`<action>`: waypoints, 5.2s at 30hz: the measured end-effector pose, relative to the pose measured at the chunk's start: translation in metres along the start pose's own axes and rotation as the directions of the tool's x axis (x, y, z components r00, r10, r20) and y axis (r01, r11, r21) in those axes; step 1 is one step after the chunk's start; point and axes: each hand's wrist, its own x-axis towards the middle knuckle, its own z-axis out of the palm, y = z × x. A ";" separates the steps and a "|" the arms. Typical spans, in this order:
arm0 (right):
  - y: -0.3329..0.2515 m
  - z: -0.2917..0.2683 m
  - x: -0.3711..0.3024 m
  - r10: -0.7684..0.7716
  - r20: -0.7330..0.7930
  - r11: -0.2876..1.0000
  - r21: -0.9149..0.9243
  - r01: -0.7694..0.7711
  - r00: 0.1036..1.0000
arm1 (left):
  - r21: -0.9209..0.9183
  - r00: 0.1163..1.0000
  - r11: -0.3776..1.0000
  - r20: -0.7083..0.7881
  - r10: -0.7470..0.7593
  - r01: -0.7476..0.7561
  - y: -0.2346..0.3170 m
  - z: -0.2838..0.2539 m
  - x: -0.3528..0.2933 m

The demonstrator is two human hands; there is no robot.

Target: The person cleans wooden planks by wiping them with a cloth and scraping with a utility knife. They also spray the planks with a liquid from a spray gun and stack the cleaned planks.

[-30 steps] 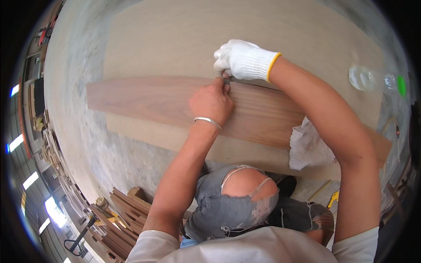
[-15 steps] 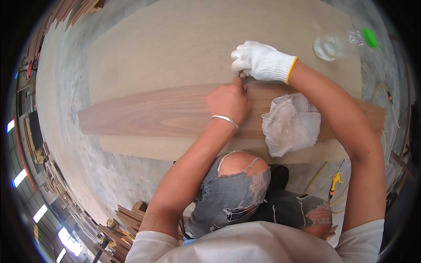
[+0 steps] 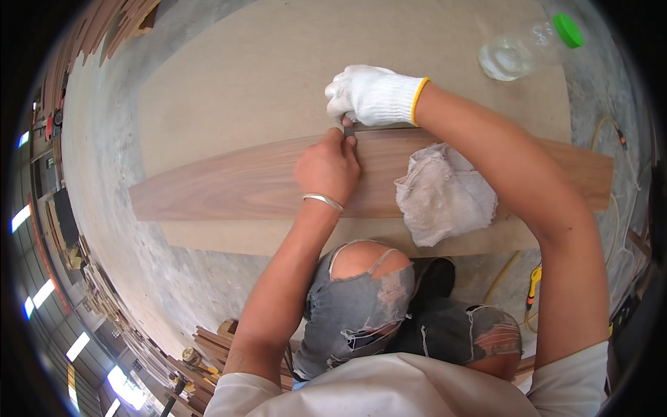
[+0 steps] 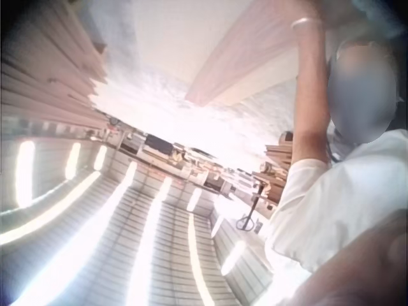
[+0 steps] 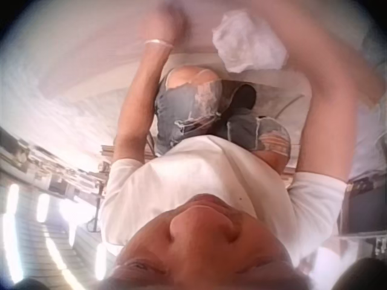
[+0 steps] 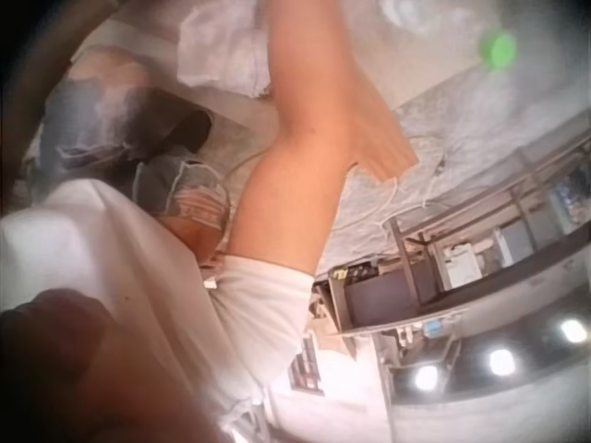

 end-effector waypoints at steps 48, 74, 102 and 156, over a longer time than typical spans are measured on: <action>-0.055 -0.012 -0.230 0.633 -0.592 0.767 0.398 -0.502 0.498 | -0.148 0.867 0.854 -0.083 0.491 -0.498 0.094 0.024 -0.001; -0.141 0.057 -0.252 0.607 -0.762 0.766 0.483 -0.425 0.228 | -0.170 0.627 0.668 0.240 0.741 -0.725 0.106 0.015 0.056; -0.156 0.083 -0.239 0.488 -0.693 0.860 0.276 -0.430 0.531 | 0.155 0.769 0.754 0.179 0.614 -0.638 -0.031 0.027 -0.020; -0.033 0.101 0.134 -0.101 0.279 0.992 -0.040 0.117 0.955 | -0.105 0.876 0.990 -0.482 0.036 -0.099 -0.171 0.053 -0.022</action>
